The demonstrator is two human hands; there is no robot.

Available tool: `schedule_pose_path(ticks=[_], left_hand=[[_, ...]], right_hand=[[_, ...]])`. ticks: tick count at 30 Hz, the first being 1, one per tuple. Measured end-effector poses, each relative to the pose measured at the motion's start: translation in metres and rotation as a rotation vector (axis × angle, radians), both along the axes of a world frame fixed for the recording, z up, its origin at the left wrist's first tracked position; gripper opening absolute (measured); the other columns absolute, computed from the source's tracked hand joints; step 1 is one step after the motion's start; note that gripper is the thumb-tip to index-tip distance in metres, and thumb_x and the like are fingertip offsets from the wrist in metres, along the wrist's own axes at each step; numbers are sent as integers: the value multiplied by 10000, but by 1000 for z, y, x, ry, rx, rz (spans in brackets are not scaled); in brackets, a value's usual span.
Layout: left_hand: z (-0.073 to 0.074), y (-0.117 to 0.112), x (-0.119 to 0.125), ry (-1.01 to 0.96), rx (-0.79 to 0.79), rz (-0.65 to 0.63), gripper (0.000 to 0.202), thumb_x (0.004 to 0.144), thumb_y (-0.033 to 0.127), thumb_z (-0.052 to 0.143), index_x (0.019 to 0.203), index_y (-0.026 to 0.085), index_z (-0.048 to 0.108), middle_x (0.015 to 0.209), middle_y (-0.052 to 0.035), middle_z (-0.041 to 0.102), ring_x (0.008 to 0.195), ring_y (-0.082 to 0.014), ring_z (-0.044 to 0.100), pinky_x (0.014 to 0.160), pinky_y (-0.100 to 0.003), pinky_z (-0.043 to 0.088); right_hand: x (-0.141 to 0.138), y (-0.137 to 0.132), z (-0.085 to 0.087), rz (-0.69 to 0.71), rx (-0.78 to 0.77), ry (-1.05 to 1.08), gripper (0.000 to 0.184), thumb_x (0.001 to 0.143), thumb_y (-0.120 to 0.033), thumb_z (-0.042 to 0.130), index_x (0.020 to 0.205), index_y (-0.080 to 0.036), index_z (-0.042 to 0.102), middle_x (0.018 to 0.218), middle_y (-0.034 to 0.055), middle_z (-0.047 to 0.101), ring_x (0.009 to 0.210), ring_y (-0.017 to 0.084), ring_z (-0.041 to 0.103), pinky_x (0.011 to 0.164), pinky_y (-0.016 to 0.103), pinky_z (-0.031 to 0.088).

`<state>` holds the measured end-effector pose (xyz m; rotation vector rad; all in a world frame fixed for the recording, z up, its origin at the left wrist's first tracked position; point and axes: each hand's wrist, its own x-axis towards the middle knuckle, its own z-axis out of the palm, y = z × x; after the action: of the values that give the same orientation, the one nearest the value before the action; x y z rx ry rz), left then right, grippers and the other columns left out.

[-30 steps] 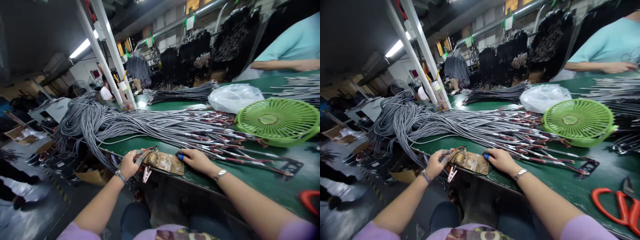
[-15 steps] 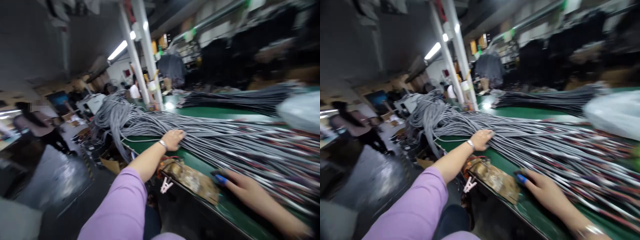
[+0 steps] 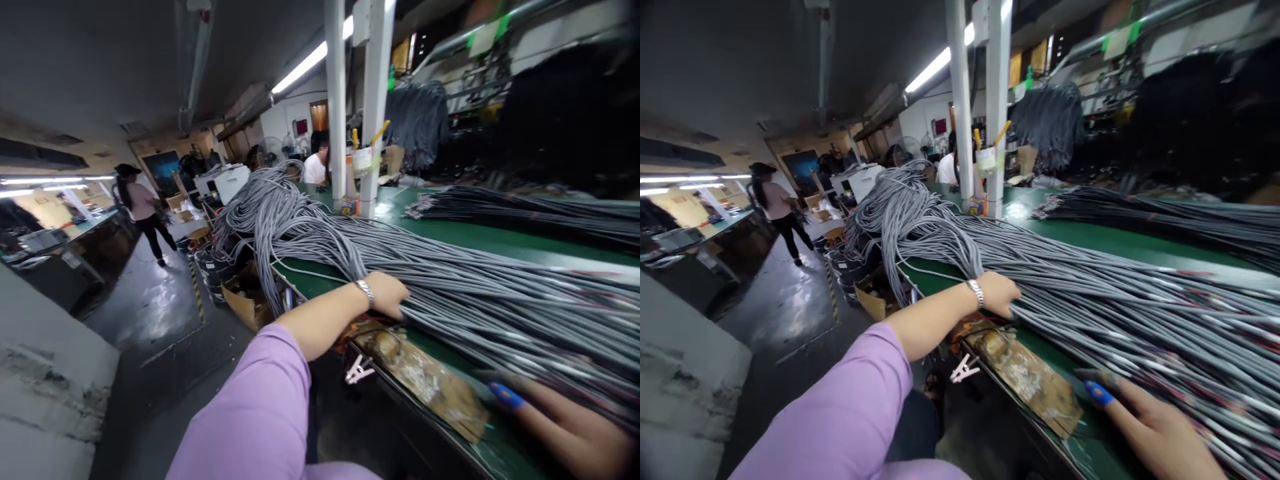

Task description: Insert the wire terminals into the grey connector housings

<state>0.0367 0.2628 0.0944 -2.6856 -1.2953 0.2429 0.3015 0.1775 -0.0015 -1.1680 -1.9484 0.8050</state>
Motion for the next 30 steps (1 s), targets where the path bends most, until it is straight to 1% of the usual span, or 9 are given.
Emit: schedule_pose_path(ticks=[2, 5, 8, 12, 14, 17, 20, 27, 30], left_hand=[[0, -6, -2, -6, -7, 48, 362, 713, 456, 553, 899, 169, 672, 940, -121, 683, 860, -260, 628, 641, -337, 449], [-4, -11, -8, -11, 71, 19, 409, 722, 497, 550, 927, 160, 657, 970, -127, 663, 865, -265, 616, 713, -360, 439], [-8, -14, -17, -35, 178, -104, 367, 770, 382, 519, 1035, 149, 622, 1054, -140, 621, 956, -269, 572, 840, -389, 395], [-12, -13, -28, -59, 181, -161, 532, 711, 248, 555, 1230, 135, 510, 1220, -144, 551, 1055, -264, 507, 894, -362, 381], [-11, -8, -28, 5, 175, -141, 520, 665, 191, 566, 1183, 149, 538, 1123, -128, 592, 1021, -262, 510, 858, -353, 402], [-5, 3, -22, 135, 166, -150, 300, 682, 219, 555, 974, 176, 613, 954, -114, 613, 942, -274, 523, 764, -365, 431], [3, 10, -14, 168, 164, -172, 251, 703, 232, 542, 941, 197, 613, 946, -109, 608, 929, -271, 528, 750, -372, 438], [23, 18, 9, -69, 177, -98, 217, 735, 255, 519, 925, 197, 606, 974, -76, 634, 958, -238, 546, 842, -348, 433], [28, 35, 24, -302, 213, 31, 249, 771, 246, 486, 981, 170, 597, 1017, -96, 640, 985, -245, 556, 865, -355, 427]], right_hand=[[-4, -7, 16, 31, -128, -16, 201, 691, -526, 596, 810, -398, 697, 878, 78, 728, 856, 337, 668, 780, 470, 511], [-9, -14, 28, 22, -141, -12, 301, 701, -529, 573, 840, -298, 708, 927, 67, 723, 886, 319, 658, 830, 444, 503], [-10, -16, 28, 35, -121, 10, 317, 755, -478, 548, 901, -244, 706, 951, 59, 716, 887, 275, 649, 839, 395, 490], [-8, -18, 23, 39, -93, 51, 255, 789, -393, 540, 894, -227, 702, 867, 30, 714, 799, 220, 636, 790, 351, 481], [-8, -19, 23, 40, -72, 57, 232, 797, -363, 535, 886, -223, 697, 816, 16, 705, 757, 199, 624, 747, 325, 478], [-8, -19, 25, 20, -70, 26, 235, 797, -337, 528, 899, -201, 691, 832, 23, 704, 761, 186, 620, 737, 299, 473], [-8, -18, 26, 25, -82, -14, 257, 812, -343, 501, 912, -192, 683, 865, 34, 707, 782, 194, 628, 748, 303, 474], [-6, -11, 18, 75, -99, -82, 353, 811, -481, 496, 982, -238, 685, 960, 32, 720, 879, 247, 654, 811, 351, 497], [-6, -6, 15, 59, -116, -83, 397, 782, -518, 511, 987, -233, 695, 992, 47, 721, 901, 269, 662, 817, 365, 513]])
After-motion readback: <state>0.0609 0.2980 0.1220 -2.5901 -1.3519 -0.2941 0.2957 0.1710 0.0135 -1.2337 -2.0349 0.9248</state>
